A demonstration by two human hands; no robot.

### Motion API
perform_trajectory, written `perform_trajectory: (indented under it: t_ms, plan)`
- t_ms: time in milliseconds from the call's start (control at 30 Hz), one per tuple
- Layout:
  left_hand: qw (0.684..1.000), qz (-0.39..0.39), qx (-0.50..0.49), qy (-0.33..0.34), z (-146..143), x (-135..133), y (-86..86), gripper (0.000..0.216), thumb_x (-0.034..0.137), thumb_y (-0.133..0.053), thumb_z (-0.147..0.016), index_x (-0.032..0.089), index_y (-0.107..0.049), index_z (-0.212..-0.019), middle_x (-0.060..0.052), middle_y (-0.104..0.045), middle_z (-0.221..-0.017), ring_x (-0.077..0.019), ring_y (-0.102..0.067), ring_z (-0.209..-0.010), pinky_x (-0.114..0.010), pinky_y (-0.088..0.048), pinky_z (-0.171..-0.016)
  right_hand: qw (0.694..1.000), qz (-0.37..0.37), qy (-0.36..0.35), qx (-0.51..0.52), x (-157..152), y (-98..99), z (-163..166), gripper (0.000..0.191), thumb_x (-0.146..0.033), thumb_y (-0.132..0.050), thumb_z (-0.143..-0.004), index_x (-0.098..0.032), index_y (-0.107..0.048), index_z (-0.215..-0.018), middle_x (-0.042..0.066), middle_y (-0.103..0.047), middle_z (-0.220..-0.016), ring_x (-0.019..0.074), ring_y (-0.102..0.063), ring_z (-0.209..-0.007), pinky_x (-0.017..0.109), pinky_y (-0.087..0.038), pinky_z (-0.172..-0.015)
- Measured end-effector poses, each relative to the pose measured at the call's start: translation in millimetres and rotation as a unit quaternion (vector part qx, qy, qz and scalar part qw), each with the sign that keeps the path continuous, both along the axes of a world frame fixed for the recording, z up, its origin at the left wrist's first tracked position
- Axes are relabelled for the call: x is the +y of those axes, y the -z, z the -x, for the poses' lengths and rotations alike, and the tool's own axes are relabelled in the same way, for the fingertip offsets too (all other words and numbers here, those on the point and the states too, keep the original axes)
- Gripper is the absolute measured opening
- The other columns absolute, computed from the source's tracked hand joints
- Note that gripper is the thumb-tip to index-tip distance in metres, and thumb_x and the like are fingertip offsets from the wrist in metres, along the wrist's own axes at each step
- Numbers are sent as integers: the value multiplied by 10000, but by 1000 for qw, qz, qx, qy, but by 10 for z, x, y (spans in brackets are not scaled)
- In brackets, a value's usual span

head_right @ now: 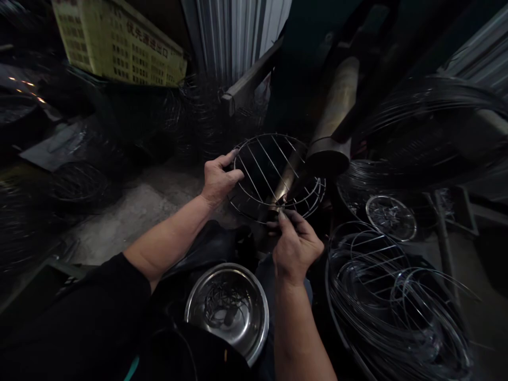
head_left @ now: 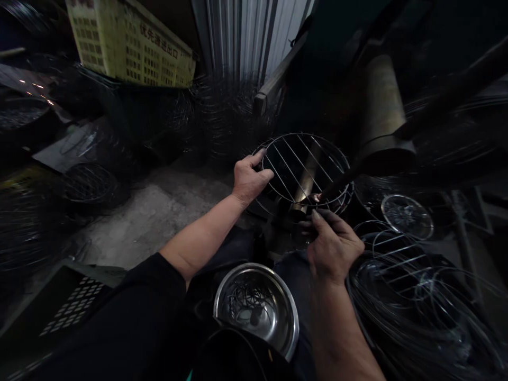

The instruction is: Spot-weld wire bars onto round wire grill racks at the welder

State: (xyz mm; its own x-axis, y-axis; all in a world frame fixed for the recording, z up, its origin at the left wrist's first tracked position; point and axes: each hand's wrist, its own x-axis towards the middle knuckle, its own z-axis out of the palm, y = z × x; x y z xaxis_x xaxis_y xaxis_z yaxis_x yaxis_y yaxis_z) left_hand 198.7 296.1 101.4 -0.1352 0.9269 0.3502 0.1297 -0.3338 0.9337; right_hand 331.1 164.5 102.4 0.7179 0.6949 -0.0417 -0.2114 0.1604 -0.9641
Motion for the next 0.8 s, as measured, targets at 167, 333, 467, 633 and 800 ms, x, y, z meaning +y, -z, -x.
perform_trajectory:
  t_ms: [167,333,467,633,800]
  plan:
    - [1000,5,-6,3,10,20,13,565,60,-628,-566,198,-764,-1097,-21,-743,-1035,-229,-659,-1031,-329,-483,-984,988,-33,59,-140,-100,171,15,250,-350,-788,-701,-148,-706,-824,4,-674,-698,152,-659,-561,286,-561,-558]
    - [1000,15,-17,14,0,-21,28,583,71,-634,-567,198,-756,-1123,-17,-738,-983,-213,-667,-936,-321,-505,-919,983,-36,39,-178,-129,228,-13,253,-365,-792,-697,-158,-701,-808,1,-671,-703,164,-666,-553,300,-564,-555]
    - [999,15,-23,17,-15,-39,34,593,71,-642,-557,187,-755,-1127,-23,-735,-974,-214,-664,-919,-319,-503,-909,992,-10,19,-127,-93,178,-23,243,-324,-807,-675,-140,-716,-804,-2,-662,-630,152,-645,-507,253,-531,-480]
    - [999,1,-24,21,-22,-18,30,563,87,-641,-568,194,-762,-1108,-23,-739,-988,-222,-665,-946,-323,-507,-908,997,-21,30,-75,-50,129,-5,219,-288,-815,-658,-134,-721,-781,-6,-659,-603,137,-636,-491,219,-514,-458]
    - [1000,5,-10,22,-30,34,17,575,83,-640,-572,212,-757,-1120,-2,-741,-938,-209,-662,-912,-319,-513,-891,996,-33,50,-68,-13,121,-1,203,-261,-823,-633,-137,-729,-763,-11,-659,-599,128,-631,-481,213,-523,-481]
